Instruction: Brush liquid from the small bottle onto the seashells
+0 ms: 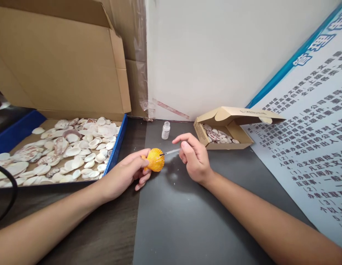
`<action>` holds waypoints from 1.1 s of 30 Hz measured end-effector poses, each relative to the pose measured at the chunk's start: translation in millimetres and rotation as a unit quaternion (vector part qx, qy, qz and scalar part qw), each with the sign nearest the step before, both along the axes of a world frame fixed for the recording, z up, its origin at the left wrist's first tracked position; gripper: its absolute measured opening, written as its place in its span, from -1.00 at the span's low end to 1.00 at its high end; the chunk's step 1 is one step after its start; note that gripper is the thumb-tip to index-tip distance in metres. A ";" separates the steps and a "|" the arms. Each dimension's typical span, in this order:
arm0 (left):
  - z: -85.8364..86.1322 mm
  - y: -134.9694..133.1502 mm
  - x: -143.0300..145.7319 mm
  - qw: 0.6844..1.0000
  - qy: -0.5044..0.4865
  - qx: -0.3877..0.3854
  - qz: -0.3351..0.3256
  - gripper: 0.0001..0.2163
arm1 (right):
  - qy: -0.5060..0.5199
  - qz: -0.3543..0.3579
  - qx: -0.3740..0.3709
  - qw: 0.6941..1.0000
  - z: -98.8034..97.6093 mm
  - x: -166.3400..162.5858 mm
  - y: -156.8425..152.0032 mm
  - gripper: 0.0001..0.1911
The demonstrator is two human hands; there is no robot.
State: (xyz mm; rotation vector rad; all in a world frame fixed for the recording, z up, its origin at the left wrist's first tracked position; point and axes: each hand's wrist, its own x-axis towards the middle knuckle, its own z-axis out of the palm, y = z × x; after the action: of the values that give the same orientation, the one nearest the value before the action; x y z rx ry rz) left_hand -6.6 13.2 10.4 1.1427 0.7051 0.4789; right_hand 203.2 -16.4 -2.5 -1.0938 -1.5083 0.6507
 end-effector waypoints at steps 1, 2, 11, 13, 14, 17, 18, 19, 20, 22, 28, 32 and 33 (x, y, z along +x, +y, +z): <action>-0.1 -0.1 0.1 1.000 -0.001 0.001 -0.002 -0.84 | -0.018 0.003 -0.003 1.000 0.2 -1.2 -0.7 -0.83; -0.3 -0.1 0.3 1.000 -0.003 0.003 -0.005 -0.85 | -0.038 -0.004 -0.005 0.999 0.7 -2.5 -1.1 -0.88; 1.0 -0.5 0.2 0.999 0.004 0.024 -0.022 -0.89 | -0.038 -0.006 0.014 0.999 1.0 -0.4 -1.6 -0.83; 1.3 -0.6 -0.3 0.999 0.004 0.024 -0.024 -0.89 | -0.071 -0.015 0.022 0.997 1.7 -1.2 -2.2 -0.91; 1.1 -0.5 -0.4 0.999 0.002 0.023 -0.024 -0.89 | -0.084 -0.031 0.028 0.996 2.5 -1.8 -2.3 -0.95; 0.0 0.2 -0.5 1.000 0.004 0.019 -0.024 -0.88 | -0.075 -0.062 0.046 0.994 5.4 -3.0 -3.1 -0.95; -0.6 0.5 -0.4 1.000 0.006 0.016 -0.024 -0.88 | -0.065 -0.049 0.046 0.996 6.2 -3.3 -3.7 -0.94; -1.1 0.7 -0.2 1.000 0.008 0.014 -0.023 -0.89 | -0.061 -0.031 0.044 0.997 6.7 -3.6 -4.3 -0.91; -1.6 0.8 -0.1 1.000 0.010 0.012 -0.022 -0.90 | -0.065 -0.015 0.042 0.997 7.1 -3.9 -4.9 -0.89; -1.9 0.9 0.2 1.000 0.012 0.009 -0.020 -0.91 | -0.091 -0.010 0.040 0.995 7.1 -4.5 -5.2 -0.93; -0.2 0.6 0.1 1.000 0.016 0.012 -0.020 -0.90 | -0.058 -0.053 0.032 0.996 4.4 -1.5 -3.6 -0.89; 0.6 0.3 0.4 0.999 0.017 0.017 -0.024 -0.90 | -0.082 -0.001 0.035 0.996 7.0 -1.8 -5.8 -0.88; 0.8 0.2 0.5 0.999 0.018 0.018 -0.024 -0.90 | -0.093 -0.010 0.039 0.995 7.8 -2.5 -5.8 -0.92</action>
State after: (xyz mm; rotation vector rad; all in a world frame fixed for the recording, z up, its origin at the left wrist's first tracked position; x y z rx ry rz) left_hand -6.1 13.4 11.3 1.2020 0.7017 0.4325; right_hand 200.7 -22.2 5.3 -1.1332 -1.6653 0.4826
